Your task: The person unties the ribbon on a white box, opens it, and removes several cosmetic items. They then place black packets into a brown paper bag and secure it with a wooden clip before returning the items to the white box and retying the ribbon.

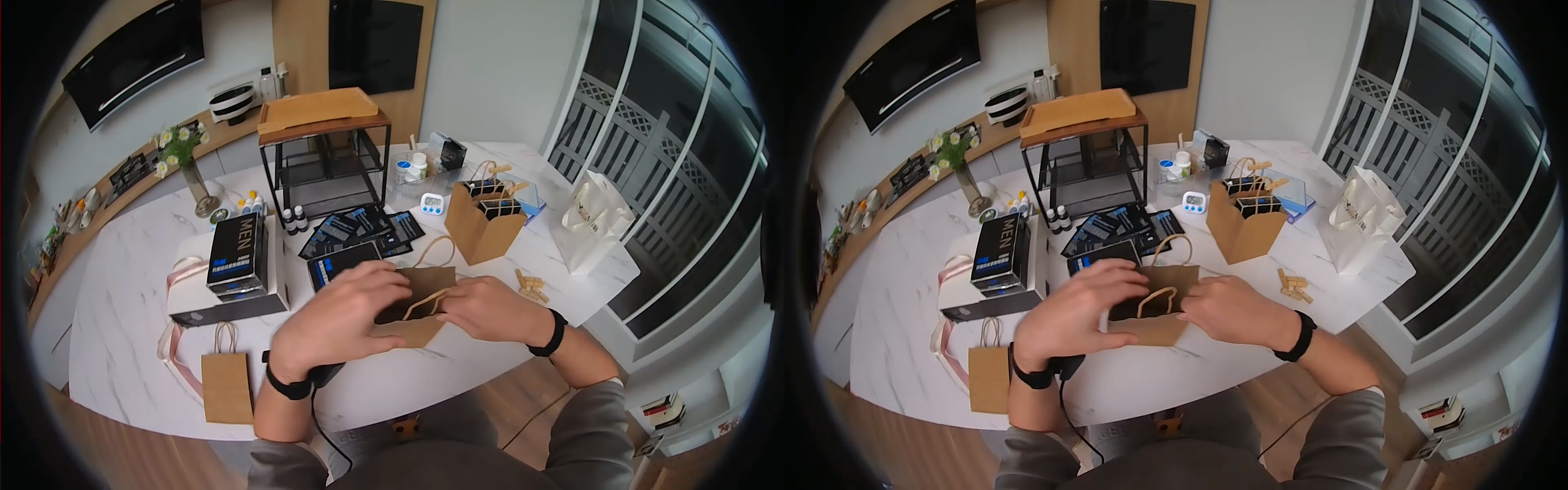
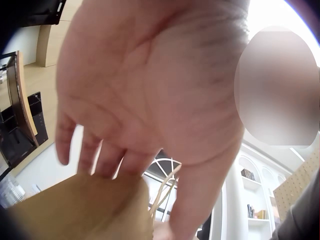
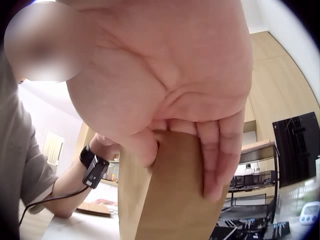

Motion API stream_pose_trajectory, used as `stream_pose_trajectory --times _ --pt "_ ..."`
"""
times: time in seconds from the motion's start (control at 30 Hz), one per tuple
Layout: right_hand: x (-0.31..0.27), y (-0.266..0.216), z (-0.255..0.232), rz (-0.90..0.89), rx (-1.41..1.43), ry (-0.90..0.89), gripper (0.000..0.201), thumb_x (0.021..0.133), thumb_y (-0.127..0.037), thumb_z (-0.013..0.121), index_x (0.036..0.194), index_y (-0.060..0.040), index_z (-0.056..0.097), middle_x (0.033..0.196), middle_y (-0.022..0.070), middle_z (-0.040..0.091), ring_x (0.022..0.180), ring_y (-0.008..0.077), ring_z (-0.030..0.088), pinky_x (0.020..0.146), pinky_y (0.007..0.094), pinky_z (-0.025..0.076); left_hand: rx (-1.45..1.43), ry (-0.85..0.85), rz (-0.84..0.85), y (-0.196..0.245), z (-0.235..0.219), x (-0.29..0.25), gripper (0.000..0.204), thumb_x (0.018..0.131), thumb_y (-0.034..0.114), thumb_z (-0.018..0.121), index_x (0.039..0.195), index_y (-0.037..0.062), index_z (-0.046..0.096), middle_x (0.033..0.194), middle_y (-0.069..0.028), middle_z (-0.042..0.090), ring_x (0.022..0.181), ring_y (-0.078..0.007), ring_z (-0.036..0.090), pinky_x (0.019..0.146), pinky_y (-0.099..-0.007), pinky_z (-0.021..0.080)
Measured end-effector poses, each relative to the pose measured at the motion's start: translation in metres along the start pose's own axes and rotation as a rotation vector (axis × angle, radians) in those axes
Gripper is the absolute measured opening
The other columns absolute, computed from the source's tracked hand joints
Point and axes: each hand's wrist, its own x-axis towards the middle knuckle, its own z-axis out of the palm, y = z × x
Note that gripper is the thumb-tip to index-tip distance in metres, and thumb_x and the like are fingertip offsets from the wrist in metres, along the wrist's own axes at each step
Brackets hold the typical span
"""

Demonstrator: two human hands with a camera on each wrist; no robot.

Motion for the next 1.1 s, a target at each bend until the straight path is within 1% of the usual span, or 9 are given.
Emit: stream_pose_trajectory --times 0.23,0.33,0.4,0.47,0.73,0.87,1.0,1.03,1.1 --pt "-0.011 0.000 0.021 -0.090 0.127 -0.027 0.019 0.098 -0.020 0.071 0.096 -0.0017 0.073 0.095 0.0130 0.073 0.087 0.0321 0.068 0.075 0.0425 0.057 0.329 -0.127 -0.098 0.002 0.031 -0.015 0.021 0.081 0.010 0.077 0.102 0.0061 0.079 0.114 -0.0129 0.072 0.132 -0.0358 0.058 0.109 -0.0445 0.049" --pt "-0.010 0.013 -0.003 -0.048 0.470 0.182 0.016 0.100 -0.014 0.068 0.103 -0.0004 0.076 0.103 0.0132 0.077 0.086 0.0276 0.073 0.076 0.0392 0.057 0.343 -0.152 -0.136 0.003 0.039 -0.019 0.014 0.086 0.006 0.070 0.096 0.0074 0.079 0.099 -0.0141 0.074 0.130 -0.0373 0.060 0.107 -0.0450 0.049" --pt "-0.009 0.045 -0.005 0.279 0.995 0.311 0.017 0.102 -0.009 0.065 0.111 0.0013 0.075 0.100 0.0118 0.077 0.085 0.0190 0.074 0.074 0.0327 0.057 0.417 -0.195 -0.104 0.007 0.040 -0.019 0.013 0.085 0.005 0.070 0.095 0.0072 0.079 0.096 -0.0158 0.074 0.130 -0.0382 0.060 0.108 -0.0453 0.049" --pt "0.025 0.069 0.006 0.404 1.004 0.290 0.020 0.101 -0.007 0.066 0.117 0.0013 0.072 0.098 0.0098 0.075 0.083 0.0164 0.073 0.074 0.0318 0.056 0.407 -0.199 -0.104 0.010 0.040 -0.021 0.013 0.085 0.006 0.071 0.095 0.0063 0.079 0.102 -0.0167 0.073 0.129 -0.0384 0.060 0.108 -0.0453 0.049" --pt "0.145 0.135 0.144 0.385 0.663 -0.157 0.100 0.086 -0.031 0.090 0.164 -0.0046 0.034 0.096 0.0059 0.065 0.081 0.0141 0.062 0.071 0.0297 0.053 0.046 -0.100 -0.154 0.004 0.005 -0.022 0.043 0.090 0.020 0.077 0.124 -0.0035 0.068 0.126 -0.0202 0.068 0.125 -0.0381 0.062 0.108 -0.0438 0.050" --pt "0.166 0.142 0.166 0.244 0.717 -0.220 0.102 0.076 -0.031 0.098 0.153 0.0037 0.041 0.096 0.0074 0.068 0.083 0.0165 0.064 0.073 0.0311 0.054 0.080 0.187 -0.527 -0.074 -0.001 -0.028 0.035 0.098 0.012 0.065 0.127 -0.0074 0.066 0.119 -0.0306 0.070 0.108 -0.0478 0.070 0.093 -0.0503 0.056" --pt "0.162 0.131 0.158 0.285 0.598 -0.196 0.086 0.071 -0.026 0.100 0.135 0.0044 0.051 0.103 0.0144 0.073 0.094 0.0229 0.071 0.082 0.0349 0.057 0.269 -0.161 -1.035 -0.131 0.028 -0.024 0.046 0.093 0.005 0.058 0.134 -0.0149 0.052 0.117 -0.0360 0.070 0.108 -0.0478 0.071 0.097 -0.0498 0.057" --pt "0.157 0.127 0.154 0.294 0.603 -0.196 0.086 0.071 -0.026 0.100 0.135 0.0044 0.051 0.103 0.0144 0.073 0.094 0.0229 0.071 0.082 0.0349 0.057 0.209 -0.179 -1.054 -0.138 0.030 -0.021 0.071 0.090 0.006 0.056 0.154 -0.0142 0.032 0.123 -0.0363 0.069 0.115 -0.0483 0.069 0.102 -0.0500 0.055" --pt "0.148 0.116 0.148 0.343 0.567 -0.154 0.090 0.068 -0.034 0.099 0.134 0.0047 0.051 0.118 0.0255 0.073 0.113 0.0383 0.071 0.098 0.0407 0.055 0.183 -0.161 -1.074 -0.147 0.041 -0.020 0.074 0.090 0.007 0.055 0.156 -0.0140 0.028 0.123 -0.0363 0.069 0.115 -0.0482 0.069 0.102 -0.0500 0.054"
